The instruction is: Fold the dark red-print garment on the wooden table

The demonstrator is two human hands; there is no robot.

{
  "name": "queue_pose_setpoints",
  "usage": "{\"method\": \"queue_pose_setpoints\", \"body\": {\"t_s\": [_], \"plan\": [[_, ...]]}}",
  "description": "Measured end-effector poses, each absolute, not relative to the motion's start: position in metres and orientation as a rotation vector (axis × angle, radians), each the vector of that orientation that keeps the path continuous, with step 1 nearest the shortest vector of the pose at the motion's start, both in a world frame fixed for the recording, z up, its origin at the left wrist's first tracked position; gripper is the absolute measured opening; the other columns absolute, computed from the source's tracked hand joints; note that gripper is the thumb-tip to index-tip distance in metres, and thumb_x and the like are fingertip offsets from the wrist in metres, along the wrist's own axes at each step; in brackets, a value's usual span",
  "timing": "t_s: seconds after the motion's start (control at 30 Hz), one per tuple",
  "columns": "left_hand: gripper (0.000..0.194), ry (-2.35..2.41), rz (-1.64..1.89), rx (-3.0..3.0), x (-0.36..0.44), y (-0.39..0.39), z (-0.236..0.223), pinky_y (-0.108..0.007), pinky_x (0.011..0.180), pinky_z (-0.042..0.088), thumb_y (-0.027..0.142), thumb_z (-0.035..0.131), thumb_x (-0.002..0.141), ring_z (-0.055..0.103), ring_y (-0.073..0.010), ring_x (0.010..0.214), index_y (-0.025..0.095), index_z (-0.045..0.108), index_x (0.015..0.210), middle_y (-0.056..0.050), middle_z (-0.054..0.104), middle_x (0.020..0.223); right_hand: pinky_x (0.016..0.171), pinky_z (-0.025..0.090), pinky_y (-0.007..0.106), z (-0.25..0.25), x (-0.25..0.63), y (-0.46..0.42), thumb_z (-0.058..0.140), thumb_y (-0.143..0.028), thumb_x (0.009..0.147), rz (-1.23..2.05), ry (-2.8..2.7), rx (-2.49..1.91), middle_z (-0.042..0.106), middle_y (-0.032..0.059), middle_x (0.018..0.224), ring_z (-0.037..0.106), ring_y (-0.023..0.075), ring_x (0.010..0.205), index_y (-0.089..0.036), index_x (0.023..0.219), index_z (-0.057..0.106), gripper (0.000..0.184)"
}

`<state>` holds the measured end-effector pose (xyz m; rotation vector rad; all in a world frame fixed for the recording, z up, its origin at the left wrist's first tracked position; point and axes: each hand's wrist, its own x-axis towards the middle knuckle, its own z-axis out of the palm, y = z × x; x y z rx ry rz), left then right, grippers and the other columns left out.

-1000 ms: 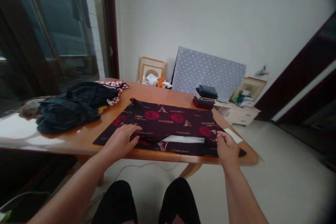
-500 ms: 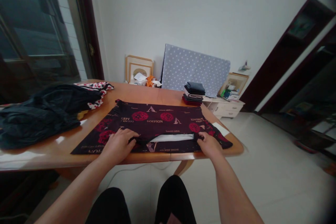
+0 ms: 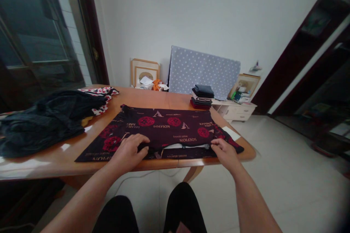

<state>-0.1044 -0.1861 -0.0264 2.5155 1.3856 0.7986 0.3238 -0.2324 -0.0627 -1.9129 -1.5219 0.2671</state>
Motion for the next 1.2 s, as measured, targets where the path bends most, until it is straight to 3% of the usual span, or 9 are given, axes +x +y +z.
{"method": "queue_pose_setpoints", "body": {"t_s": [0.1,0.23,0.53,0.7,0.83,1.0,1.2], "plan": [[0.028,1.388,0.799,2.522,-0.08,-0.188,-0.027,-0.04,0.091,0.041,0.04,0.058,0.089,0.058,-0.0249,0.104,0.026,0.065,0.112,-0.004,0.069,0.11,0.061,0.04,0.028,-0.06,0.313,-0.228,0.058,-0.046,0.08,0.29,-1.606,-1.882,0.065,-0.0009,0.068,0.06,0.0186,0.065,-0.024,0.115,0.068,0.043],[0.017,1.447,0.724,2.587,-0.06,-0.191,-0.03,-0.039,0.084,0.038,0.035,0.06,0.088,0.057,-0.0252,0.098,0.028,0.07,0.101,-0.003,0.069,0.102,0.062,0.04,0.027,-0.062,0.307,-0.227,0.055,-0.036,0.078,0.401,-1.643,-1.829,0.068,-0.0007,0.073,0.06,0.0175,0.067,-0.023,0.093,0.071,0.025],[0.012,1.166,0.828,2.63,-0.071,-0.201,-0.022,-0.038,0.09,0.033,0.027,0.055,0.091,0.057,-0.0189,0.094,0.025,0.066,0.086,0.002,0.069,0.094,0.058,0.037,0.027,-0.062,0.317,-0.25,0.052,-0.033,0.077,0.42,-1.631,-1.862,0.061,-0.0034,0.063,0.055,0.016,0.06,-0.023,0.097,0.071,0.029],[0.014,1.17,0.79,2.606,-0.064,-0.201,-0.022,-0.036,0.088,0.034,0.021,0.058,0.084,0.056,-0.0201,0.097,0.025,0.065,0.095,0.001,0.068,0.099,0.055,0.034,0.026,-0.061,0.314,-0.251,0.053,-0.031,0.075,0.458,-1.65,-1.863,0.056,-0.0057,0.058,0.052,0.0151,0.055,-0.023,0.107,0.069,0.037],[0.02,1.25,0.703,2.601,-0.06,-0.2,-0.025,-0.035,0.082,0.035,0.017,0.058,0.079,0.055,-0.0219,0.097,0.024,0.065,0.097,-0.001,0.067,0.102,0.059,0.038,0.027,-0.065,0.314,-0.248,0.052,-0.031,0.075,0.461,-1.657,-1.852,0.065,-0.0023,0.069,0.056,0.016,0.061,-0.023,0.099,0.071,0.031],[0.01,1.233,0.693,2.613,-0.065,-0.201,-0.024,-0.034,0.079,0.034,0.022,0.055,0.086,0.055,-0.0205,0.091,0.024,0.065,0.087,0.0,0.067,0.092,0.065,0.041,0.028,-0.062,0.315,-0.252,0.052,-0.033,0.078,0.439,-1.659,-1.824,0.07,0.0001,0.075,0.06,0.0183,0.068,-0.022,0.096,0.072,0.029],[0.024,1.273,0.795,2.579,-0.074,-0.195,-0.025,-0.034,0.079,0.036,0.036,0.049,0.096,0.055,-0.0193,0.085,0.023,0.066,0.085,-0.001,0.067,0.088,0.069,0.043,0.029,-0.044,0.309,-0.255,0.049,-0.052,0.087,0.395,-1.585,-1.804,0.073,0.003,0.084,0.063,0.0214,0.079,-0.022,0.09,0.073,0.038]]}}
